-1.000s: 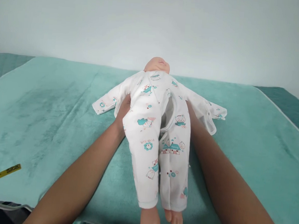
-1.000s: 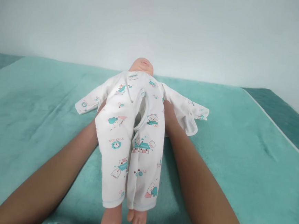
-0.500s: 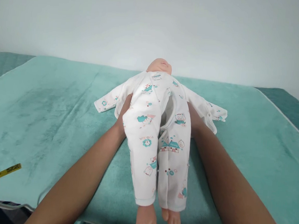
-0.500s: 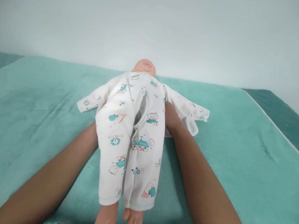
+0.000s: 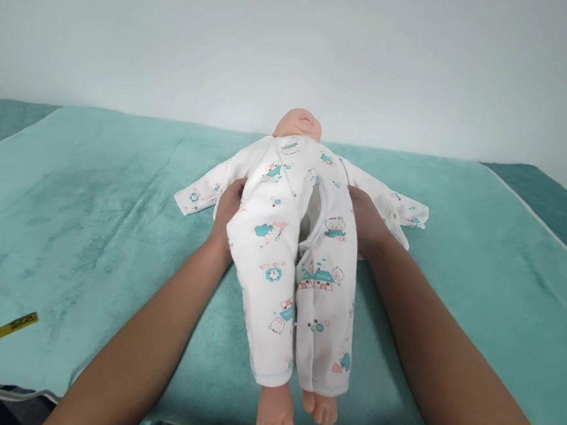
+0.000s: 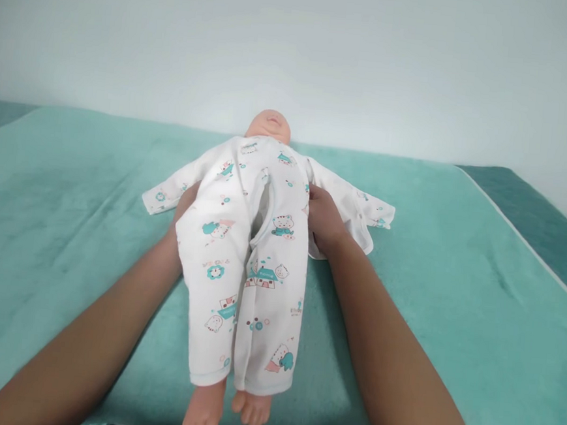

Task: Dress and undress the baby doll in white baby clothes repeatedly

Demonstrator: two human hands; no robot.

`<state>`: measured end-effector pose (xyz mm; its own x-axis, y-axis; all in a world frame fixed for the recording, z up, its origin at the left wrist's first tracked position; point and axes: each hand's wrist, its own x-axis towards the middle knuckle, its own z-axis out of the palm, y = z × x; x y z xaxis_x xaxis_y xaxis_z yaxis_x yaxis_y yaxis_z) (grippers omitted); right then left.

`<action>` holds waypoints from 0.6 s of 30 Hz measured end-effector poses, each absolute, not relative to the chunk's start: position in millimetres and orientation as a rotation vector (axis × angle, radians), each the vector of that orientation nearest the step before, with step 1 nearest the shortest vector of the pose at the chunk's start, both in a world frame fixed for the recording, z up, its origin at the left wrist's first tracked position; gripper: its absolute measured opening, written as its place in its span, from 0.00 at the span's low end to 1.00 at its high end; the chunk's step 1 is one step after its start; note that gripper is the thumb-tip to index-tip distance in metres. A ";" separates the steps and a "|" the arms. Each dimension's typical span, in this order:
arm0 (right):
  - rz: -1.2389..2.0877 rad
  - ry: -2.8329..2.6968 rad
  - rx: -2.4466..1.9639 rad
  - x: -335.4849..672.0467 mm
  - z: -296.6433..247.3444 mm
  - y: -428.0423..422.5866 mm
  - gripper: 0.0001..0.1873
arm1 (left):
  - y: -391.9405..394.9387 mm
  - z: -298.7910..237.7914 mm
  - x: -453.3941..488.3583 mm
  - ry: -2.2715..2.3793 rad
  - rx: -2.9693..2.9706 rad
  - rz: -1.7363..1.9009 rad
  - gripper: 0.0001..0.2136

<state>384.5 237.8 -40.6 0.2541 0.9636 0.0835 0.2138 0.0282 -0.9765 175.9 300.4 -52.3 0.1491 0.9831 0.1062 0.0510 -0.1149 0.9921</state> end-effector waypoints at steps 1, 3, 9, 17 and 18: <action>0.866 -1.167 -1.410 383.8 -40.6 237.8 0.18 | 300.2 -51.4 175.6 1.062 1.357 1.140 0.08; 0.854 -1.172 -1.396 383.4 -40.7 238.4 0.19 | 299.3 -49.1 175.5 1.004 1.294 1.133 0.10; 0.514 -1.384 -1.649 387.3 -47.6 232.7 0.18 | 293.2 -57.5 165.6 0.998 1.623 1.156 0.13; 0.061 -2.007 -1.547 383.4 -70.5 171.0 0.16 | 265.7 -81.1 135.9 0.923 2.287 0.982 0.12; 0.046 -2.043 -1.523 380.8 -70.3 165.4 0.16 | 262.9 -79.6 135.9 0.899 2.324 0.983 0.13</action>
